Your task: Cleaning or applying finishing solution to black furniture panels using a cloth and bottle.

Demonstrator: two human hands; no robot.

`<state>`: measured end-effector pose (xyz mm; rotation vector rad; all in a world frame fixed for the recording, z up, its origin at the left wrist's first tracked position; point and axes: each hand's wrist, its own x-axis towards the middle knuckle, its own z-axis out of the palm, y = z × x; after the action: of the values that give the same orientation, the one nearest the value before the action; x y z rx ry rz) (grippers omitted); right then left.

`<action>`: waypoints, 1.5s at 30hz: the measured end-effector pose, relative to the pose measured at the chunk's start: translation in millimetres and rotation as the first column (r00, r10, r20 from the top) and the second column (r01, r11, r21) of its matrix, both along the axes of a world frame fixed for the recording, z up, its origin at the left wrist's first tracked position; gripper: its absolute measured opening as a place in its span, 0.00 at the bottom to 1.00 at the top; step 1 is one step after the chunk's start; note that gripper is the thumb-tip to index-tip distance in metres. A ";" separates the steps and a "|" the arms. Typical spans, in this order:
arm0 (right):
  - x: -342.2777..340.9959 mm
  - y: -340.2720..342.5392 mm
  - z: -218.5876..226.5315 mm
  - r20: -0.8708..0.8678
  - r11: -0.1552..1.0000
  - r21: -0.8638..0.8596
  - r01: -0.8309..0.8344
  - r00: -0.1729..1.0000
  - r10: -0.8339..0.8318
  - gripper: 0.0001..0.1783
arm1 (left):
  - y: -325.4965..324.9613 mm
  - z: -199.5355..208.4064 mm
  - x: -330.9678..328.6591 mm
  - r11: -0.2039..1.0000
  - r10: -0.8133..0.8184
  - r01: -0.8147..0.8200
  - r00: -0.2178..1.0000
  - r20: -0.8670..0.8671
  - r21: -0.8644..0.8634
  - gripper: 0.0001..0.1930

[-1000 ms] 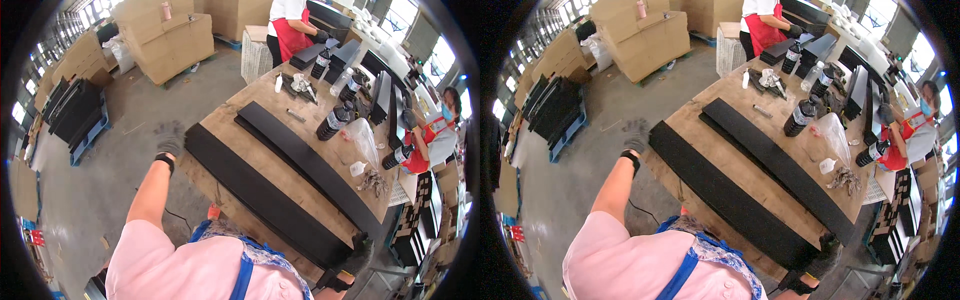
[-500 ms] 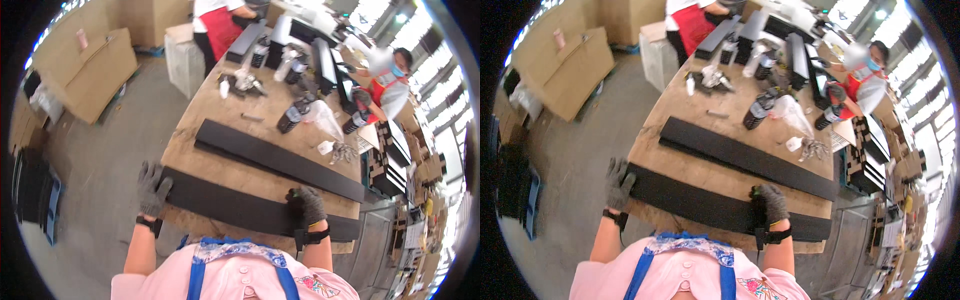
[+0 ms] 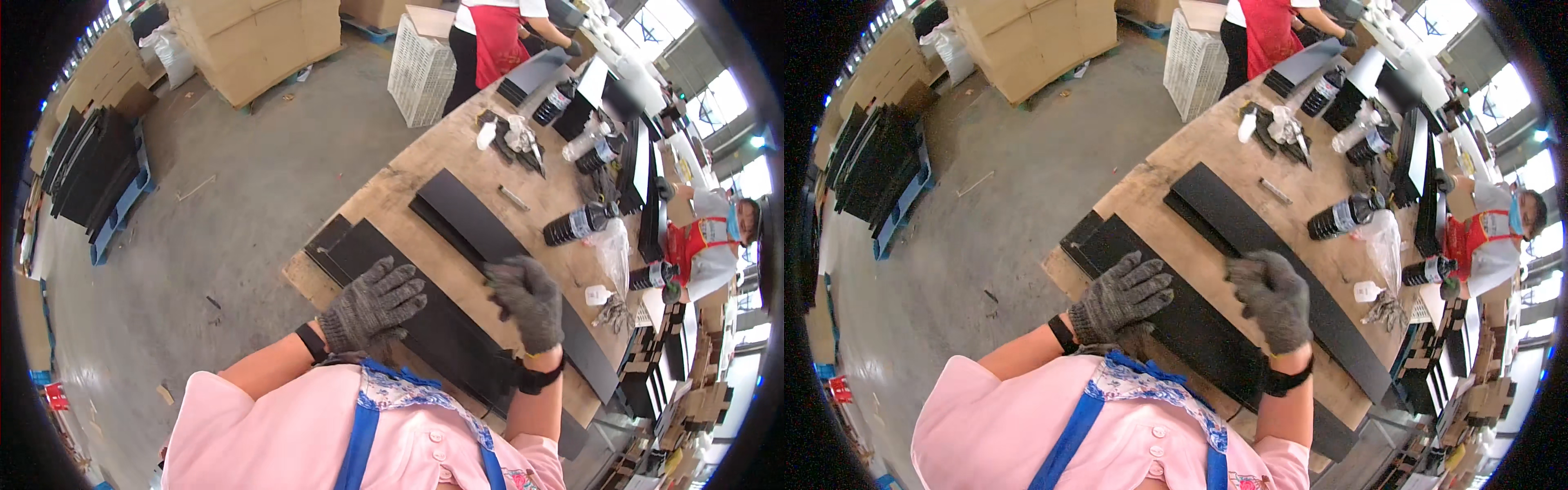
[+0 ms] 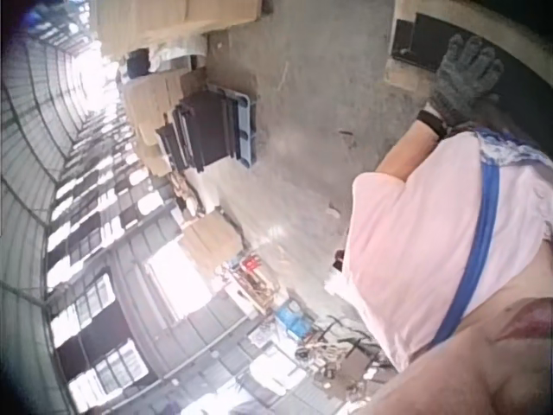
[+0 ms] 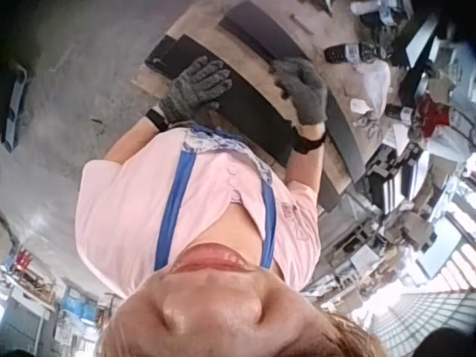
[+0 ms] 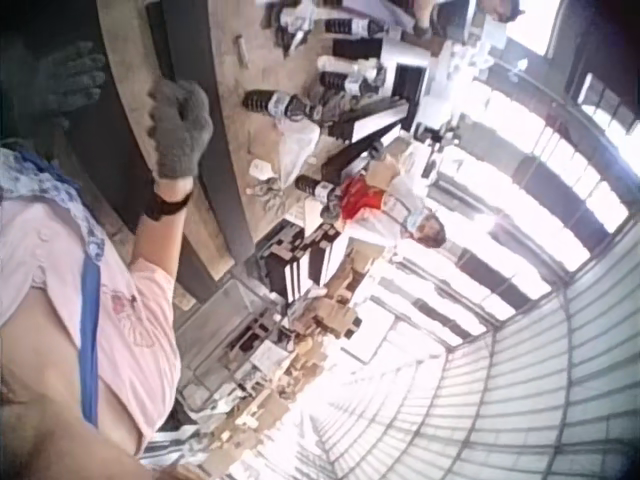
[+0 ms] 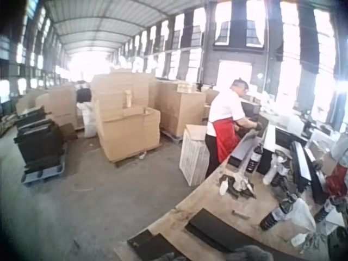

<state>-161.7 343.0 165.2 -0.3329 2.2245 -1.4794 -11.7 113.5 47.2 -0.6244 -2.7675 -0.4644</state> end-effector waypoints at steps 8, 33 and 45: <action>16.8 -168.5 -51.9 -0.611 0.779 0.396 -0.486 0.493 0.619 0.13 | -15.2 -27.1 1.3 0.939 0.001 0.014 0.999 -0.044 0.343 0.31; -21.7 -220.0 -79.3 -0.519 0.617 0.767 -0.173 0.398 0.757 0.09 | -23.4 -45.9 -12.4 0.923 -0.204 0.218 0.976 -0.078 0.318 0.19; -57.3 -199.0 -89.3 -0.639 0.652 0.751 -0.101 0.138 0.757 0.04 | -17.6 -49.6 -14.2 0.987 -0.147 0.160 0.954 -0.263 0.026 0.25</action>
<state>-219.0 144.0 75.9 -1.9647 2.7362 -0.0304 -25.9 95.9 -2.4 -0.8301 -2.4647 -0.4432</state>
